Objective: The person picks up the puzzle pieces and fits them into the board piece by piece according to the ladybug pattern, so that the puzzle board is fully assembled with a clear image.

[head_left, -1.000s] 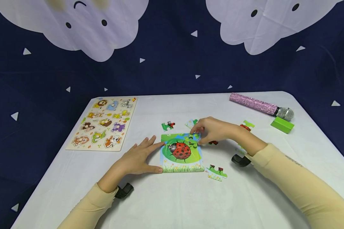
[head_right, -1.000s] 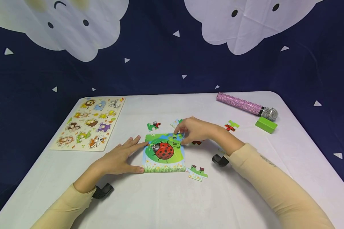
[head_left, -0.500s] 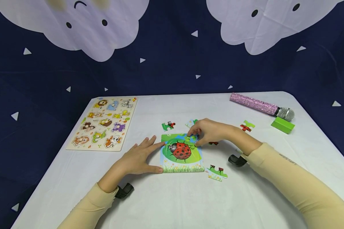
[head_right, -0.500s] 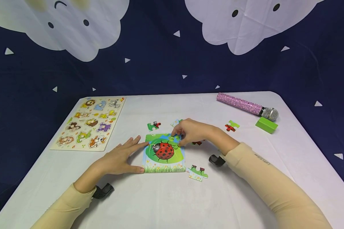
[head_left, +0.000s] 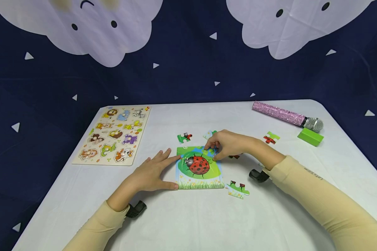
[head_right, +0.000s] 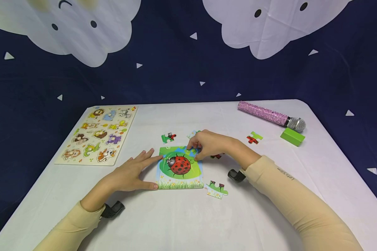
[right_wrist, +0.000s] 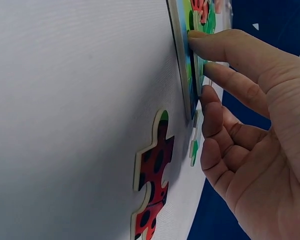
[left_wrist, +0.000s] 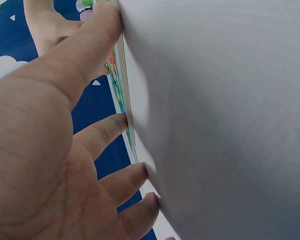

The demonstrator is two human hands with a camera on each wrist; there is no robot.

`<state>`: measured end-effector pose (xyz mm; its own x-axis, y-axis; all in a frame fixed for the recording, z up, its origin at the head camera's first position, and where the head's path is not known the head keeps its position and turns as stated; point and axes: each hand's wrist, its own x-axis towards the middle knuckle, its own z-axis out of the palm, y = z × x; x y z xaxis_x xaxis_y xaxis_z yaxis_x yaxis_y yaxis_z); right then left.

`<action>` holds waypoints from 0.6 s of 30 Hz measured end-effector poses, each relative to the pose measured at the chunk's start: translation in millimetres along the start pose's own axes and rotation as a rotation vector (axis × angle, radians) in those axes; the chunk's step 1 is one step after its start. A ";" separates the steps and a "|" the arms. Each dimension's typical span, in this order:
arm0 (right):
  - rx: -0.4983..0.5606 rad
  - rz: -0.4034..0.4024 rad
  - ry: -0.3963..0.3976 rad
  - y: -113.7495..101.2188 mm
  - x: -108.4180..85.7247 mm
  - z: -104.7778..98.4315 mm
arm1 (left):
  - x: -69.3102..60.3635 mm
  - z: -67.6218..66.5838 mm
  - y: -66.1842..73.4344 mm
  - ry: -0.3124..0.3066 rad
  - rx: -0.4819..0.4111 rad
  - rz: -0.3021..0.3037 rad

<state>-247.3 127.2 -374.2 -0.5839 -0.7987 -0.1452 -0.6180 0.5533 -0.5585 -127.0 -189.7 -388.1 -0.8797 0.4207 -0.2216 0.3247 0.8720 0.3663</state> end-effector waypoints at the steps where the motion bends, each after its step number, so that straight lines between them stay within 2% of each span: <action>1: -0.001 -0.001 0.001 0.2 0.2 0.2 | 0.0 0.1 0.0 0.001 0.001 0.001; 9: 0.010 -0.011 0.002 0.2 0.7 0.3 | -0.4 -0.3 0.8 0.002 0.002 -0.001; 18: 0.015 0.018 -0.002 0.9 1.2 0.7 | -0.7 -0.6 1.1 0.006 0.002 0.002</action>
<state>-248.1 126.6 -375.5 -0.5942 -0.7889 -0.1571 -0.5994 0.5645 -0.5676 -126.2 -189.2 -387.0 -0.8809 0.4213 -0.2155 0.3275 0.8715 0.3650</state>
